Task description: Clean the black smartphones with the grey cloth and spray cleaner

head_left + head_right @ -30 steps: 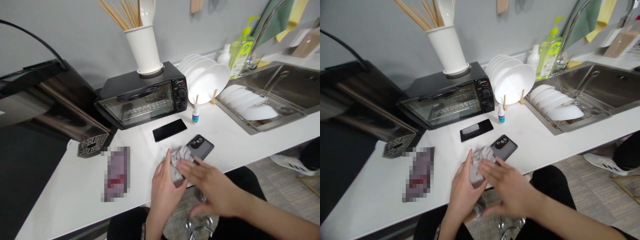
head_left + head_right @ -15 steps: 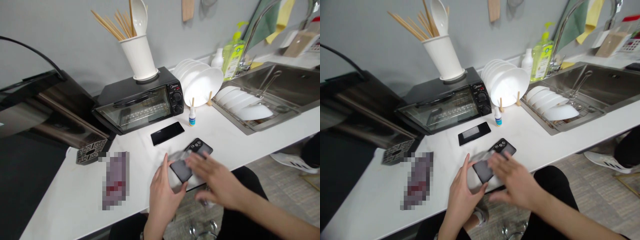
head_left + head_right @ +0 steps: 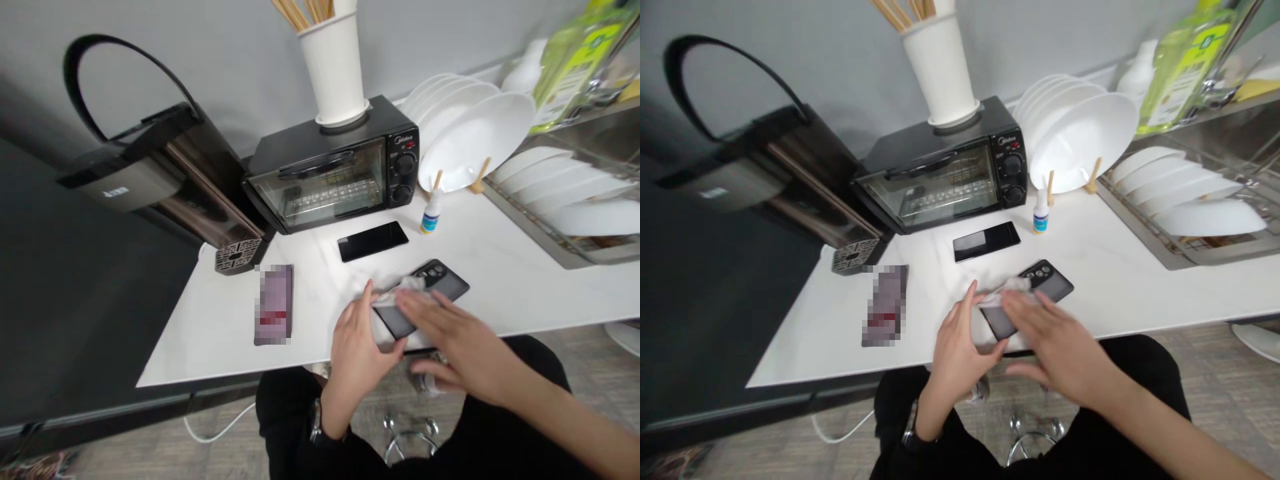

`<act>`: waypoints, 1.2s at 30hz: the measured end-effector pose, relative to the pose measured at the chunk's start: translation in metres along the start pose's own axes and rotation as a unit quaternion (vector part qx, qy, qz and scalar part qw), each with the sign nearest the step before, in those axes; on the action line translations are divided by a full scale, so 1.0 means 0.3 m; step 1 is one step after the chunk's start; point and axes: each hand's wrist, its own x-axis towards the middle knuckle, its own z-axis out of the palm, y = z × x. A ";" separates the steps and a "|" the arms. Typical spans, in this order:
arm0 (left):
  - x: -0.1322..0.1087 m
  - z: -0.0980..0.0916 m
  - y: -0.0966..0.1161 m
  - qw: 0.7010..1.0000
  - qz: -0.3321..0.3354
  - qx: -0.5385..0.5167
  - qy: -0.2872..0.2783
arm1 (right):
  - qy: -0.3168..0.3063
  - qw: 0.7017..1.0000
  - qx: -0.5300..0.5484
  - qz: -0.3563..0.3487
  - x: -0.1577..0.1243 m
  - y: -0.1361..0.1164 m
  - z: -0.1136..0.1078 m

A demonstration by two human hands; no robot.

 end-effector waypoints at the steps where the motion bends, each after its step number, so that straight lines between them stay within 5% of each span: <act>1: 0.001 0.001 -0.001 1.000 0.004 -0.004 0.000 | 0.012 0.999 -0.017 0.032 -0.006 0.007 -0.003; 6: 0.008 0.006 -0.006 1.000 0.011 0.002 0.009 | -0.028 0.999 0.035 0.016 -0.026 -0.007 -0.025; 10: 0.014 0.008 -0.016 1.000 0.018 -0.006 0.015 | 0.003 0.997 0.023 0.078 -0.020 -0.008 -0.039; 13: 0.015 0.006 -0.020 1.000 0.015 -0.005 0.012 | -0.032 0.997 0.072 0.017 -0.015 -0.011 -0.044; 17: 0.016 0.002 -0.020 1.000 0.025 -0.002 0.013 | -0.020 0.996 0.071 0.053 -0.009 -0.013 -0.044; 20: 0.020 0.002 -0.020 0.999 0.028 0.004 0.018 | -0.052 0.993 0.109 0.011 -0.013 -0.005 -0.043; 23: 0.024 0.007 -0.021 0.999 0.032 0.009 0.021 | -0.019 0.995 0.066 0.070 -0.024 0.011 -0.040; 27: 0.024 0.010 -0.023 0.999 0.038 0.016 0.023 | -0.048 0.994 0.098 0.009 -0.027 0.011 -0.037; 30: 0.023 0.011 -0.023 0.999 0.038 0.014 0.019 | -0.009 0.995 0.077 0.055 -0.017 0.000 -0.047; 34: 0.023 0.014 -0.025 0.999 0.038 0.026 0.027 | -0.039 0.992 0.119 0.003 -0.030 0.023 -0.066; 36: 0.020 0.016 -0.030 0.997 0.059 0.042 0.038 | -0.016 0.993 0.095 0.071 -0.060 0.074 -0.079</act>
